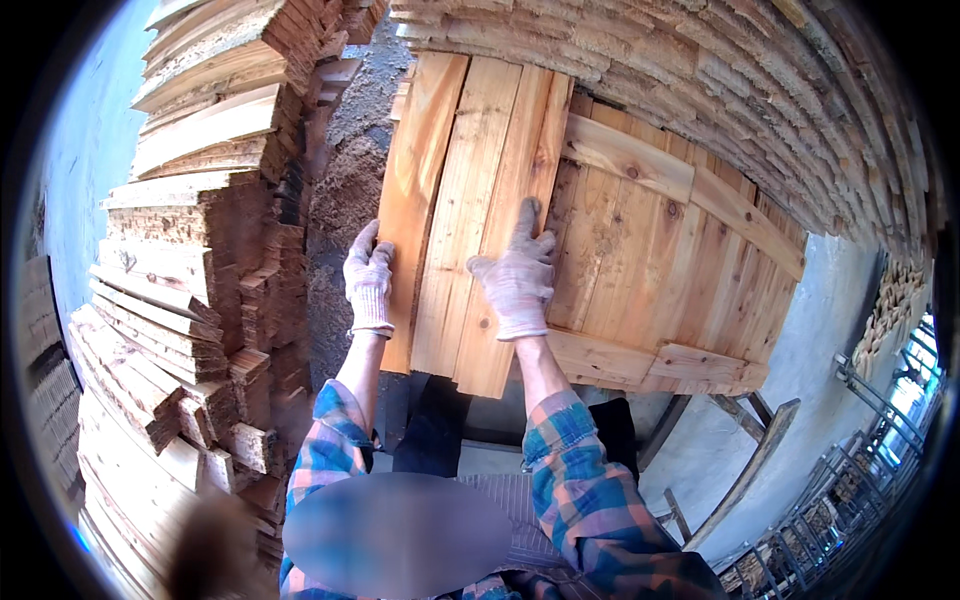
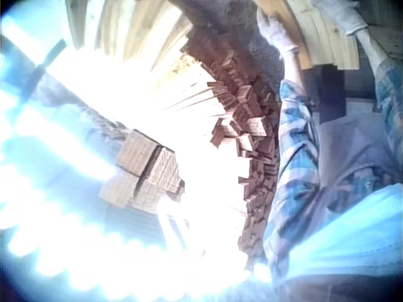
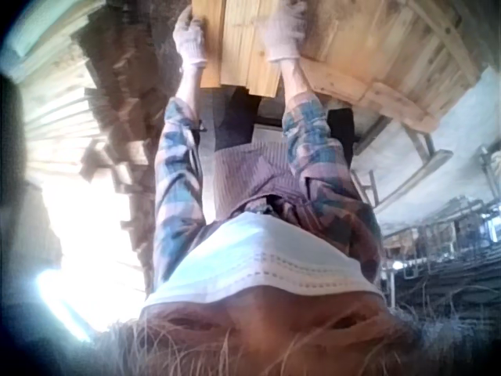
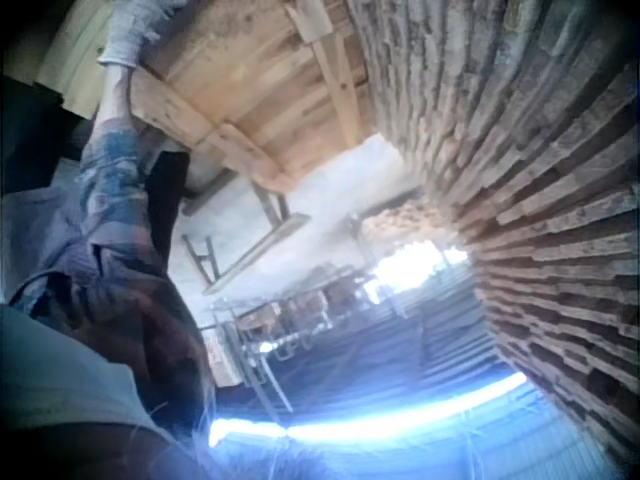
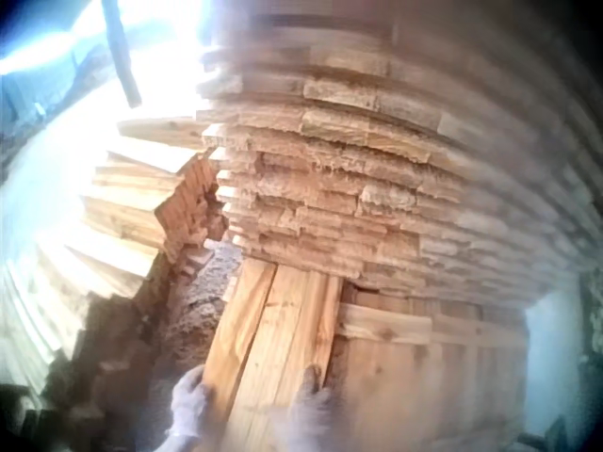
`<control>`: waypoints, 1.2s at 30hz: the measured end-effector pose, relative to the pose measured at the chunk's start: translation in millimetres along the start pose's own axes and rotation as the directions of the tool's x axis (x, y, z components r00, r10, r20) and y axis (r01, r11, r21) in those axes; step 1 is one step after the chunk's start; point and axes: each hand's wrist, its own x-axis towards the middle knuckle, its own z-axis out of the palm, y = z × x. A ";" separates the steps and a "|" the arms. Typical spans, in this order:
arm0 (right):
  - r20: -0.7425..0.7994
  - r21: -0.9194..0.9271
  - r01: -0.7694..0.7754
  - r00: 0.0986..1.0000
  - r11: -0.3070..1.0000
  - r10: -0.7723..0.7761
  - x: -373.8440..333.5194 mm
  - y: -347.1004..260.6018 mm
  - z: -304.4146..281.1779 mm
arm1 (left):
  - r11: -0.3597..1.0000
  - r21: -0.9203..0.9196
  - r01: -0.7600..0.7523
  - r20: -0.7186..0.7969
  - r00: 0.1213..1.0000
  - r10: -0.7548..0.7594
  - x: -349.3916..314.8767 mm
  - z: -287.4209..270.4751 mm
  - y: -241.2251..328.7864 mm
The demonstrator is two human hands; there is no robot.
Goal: The person stacks wooden planks in a lumber yard. They pick up planks from a vertical rack and place them onto a growing pile on a workbench, arranging them one by one.
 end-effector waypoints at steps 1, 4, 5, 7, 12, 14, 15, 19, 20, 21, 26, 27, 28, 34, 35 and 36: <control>-0.056 0.088 0.037 0.998 0.995 -0.032 0.9 10.9 3.2 | 0.995 0.056 -0.085 -0.006 0.996 0.085 3.1 0.1 -4.7; -0.078 0.264 -0.005 0.997 0.965 0.026 -3.8 42.0 -14.1 | 0.993 -0.121 0.013 0.014 1.000 -0.011 9.3 -8.4 -14.4; -0.006 0.376 -0.126 0.990 0.918 0.138 -2.7 50.0 -31.8 | 0.991 -0.130 0.046 0.035 0.999 -0.042 6.3 -6.0 -7.0; -0.021 0.377 -0.153 0.985 0.914 0.174 1.1 74.2 -31.9 | 0.990 -0.141 0.008 0.004 1.000 -0.007 4.8 -9.5 -9.1; -0.187 0.216 0.123 0.979 0.969 -0.082 17.6 97.7 19.3 | 0.984 -0.177 0.025 0.037 0.999 -0.019 -0.2 -7.4 2.0; -0.183 0.214 0.153 0.976 0.965 -0.115 22.6 96.1 18.9 | 0.981 -0.194 0.015 0.020 1.000 -0.012 2.0 -11.9 -2.6; -0.163 0.271 0.152 0.980 0.950 -0.110 24.6 97.9 17.6 | 0.983 -0.178 0.036 0.022 0.999 -0.032 2.7 -11.5 -0.2; -0.194 0.211 0.092 0.980 0.973 -0.050 23.8 90.4 23.1 | 0.988 -0.145 0.052 0.022 0.999 -0.049 12.9 -11.8 4.5; -0.205 0.248 0.118 0.976 0.962 -0.067 25.1 88.2 21.5 | 0.990 -0.129 0.057 0.020 0.998 -0.055 13.9 -11.0 3.5; -0.218 0.285 0.130 0.974 0.950 -0.068 26.3 89.7 19.8 | 0.997 0.080 -0.019 -0.009 1.000 0.020 12.0 -7.4 11.8; -0.205 0.475 0.116 0.979 0.872 -0.018 20.4 95.3 24.0 | 0.975 0.215 0.063 -0.095 0.995 -0.043 5.7 -5.7 1.2; -0.191 0.514 0.099 0.982 0.852 0.001 20.6 95.0 24.2 | 0.964 0.239 0.116 -0.120 0.989 -0.089 7.3 2.2 2.7; -0.194 0.476 0.106 0.981 0.873 -0.013 20.0 92.3 24.2 | 0.967 0.200 0.154 -0.140 0.982 -0.128 6.7 3.5 7.2; -0.220 0.426 0.214 0.967 0.879 -0.129 16.5 102.9 20.7 | 0.842 0.539 -0.020 -0.141 0.983 0.114 -0.6 6.0 16.4; -0.264 0.426 0.286 0.947 0.858 -0.185 17.8 101.9 22.0 | 0.877 0.467 -0.112 -0.153 0.967 0.206 0.7 2.8 13.0; -0.127 0.459 0.154 0.986 0.875 -0.107 13.2 89.1 13.4 | 0.904 0.428 -0.017 -0.192 0.975 0.109 -4.7 -3.3 15.3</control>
